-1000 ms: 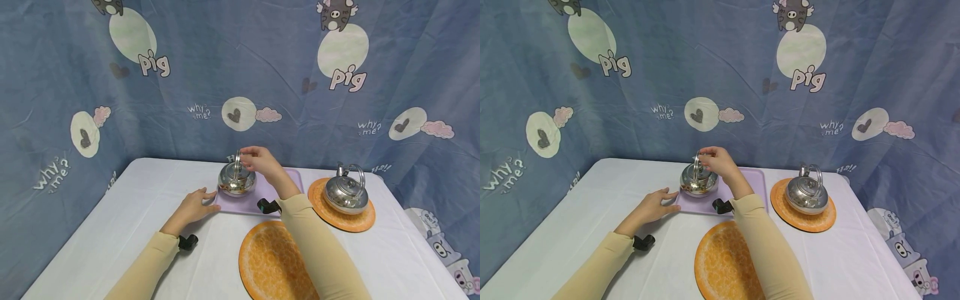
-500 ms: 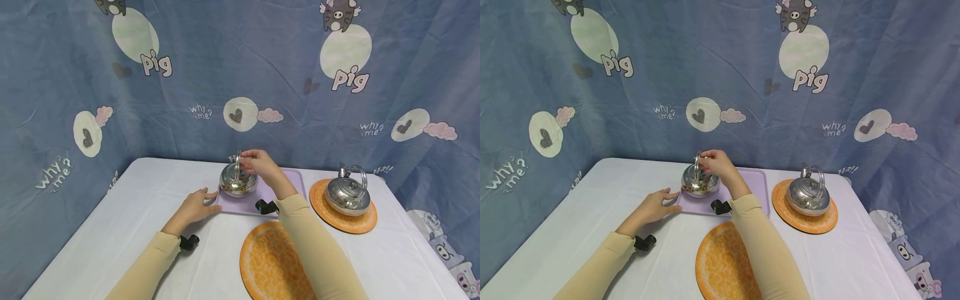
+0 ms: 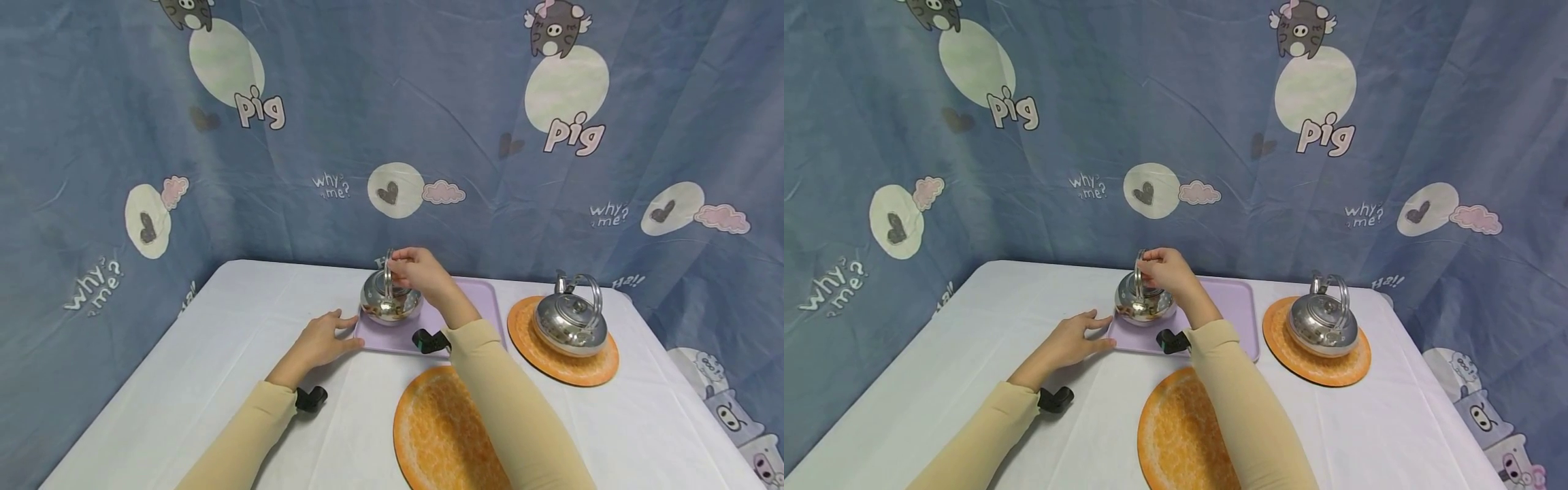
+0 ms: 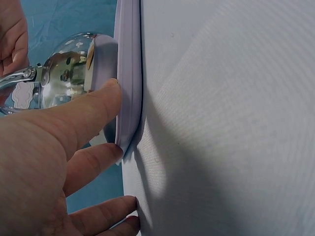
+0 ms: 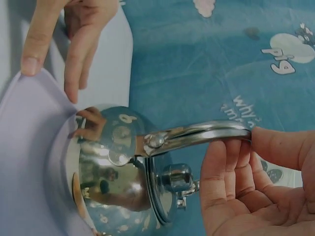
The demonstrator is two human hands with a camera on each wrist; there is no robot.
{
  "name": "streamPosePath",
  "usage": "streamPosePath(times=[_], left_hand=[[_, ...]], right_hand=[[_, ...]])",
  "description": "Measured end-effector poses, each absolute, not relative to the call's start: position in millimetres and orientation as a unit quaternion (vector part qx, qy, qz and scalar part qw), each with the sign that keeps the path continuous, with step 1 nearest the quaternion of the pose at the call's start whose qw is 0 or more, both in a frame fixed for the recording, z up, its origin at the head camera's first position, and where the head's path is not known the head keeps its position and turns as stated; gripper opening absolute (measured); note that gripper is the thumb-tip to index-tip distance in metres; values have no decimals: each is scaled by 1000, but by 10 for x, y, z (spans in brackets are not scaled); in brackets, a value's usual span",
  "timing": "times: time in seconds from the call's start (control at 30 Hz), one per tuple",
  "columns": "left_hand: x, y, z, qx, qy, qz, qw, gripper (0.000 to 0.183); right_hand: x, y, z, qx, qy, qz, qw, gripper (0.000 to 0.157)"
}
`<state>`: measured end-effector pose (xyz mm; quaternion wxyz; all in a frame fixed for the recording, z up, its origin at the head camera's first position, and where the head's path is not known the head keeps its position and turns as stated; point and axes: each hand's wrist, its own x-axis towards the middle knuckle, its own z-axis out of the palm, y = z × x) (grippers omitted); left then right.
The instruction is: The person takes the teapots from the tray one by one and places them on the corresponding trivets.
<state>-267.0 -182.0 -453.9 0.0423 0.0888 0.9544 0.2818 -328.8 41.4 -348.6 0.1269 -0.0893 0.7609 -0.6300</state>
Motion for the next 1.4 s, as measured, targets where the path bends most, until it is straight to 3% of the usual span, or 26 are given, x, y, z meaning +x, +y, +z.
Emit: streamPosePath(times=[0.7, 1.4], left_hand=[[-2669, -1813, -4526, 95, 955, 278, 38, 63], [-2653, -1809, -4527, 93, 955, 278, 41, 63]], right_hand=[[-3200, 568, -3333, -96, 767, -624, 114, 37], [-2911, 1065, -3232, -113, 775, -613, 102, 39]])
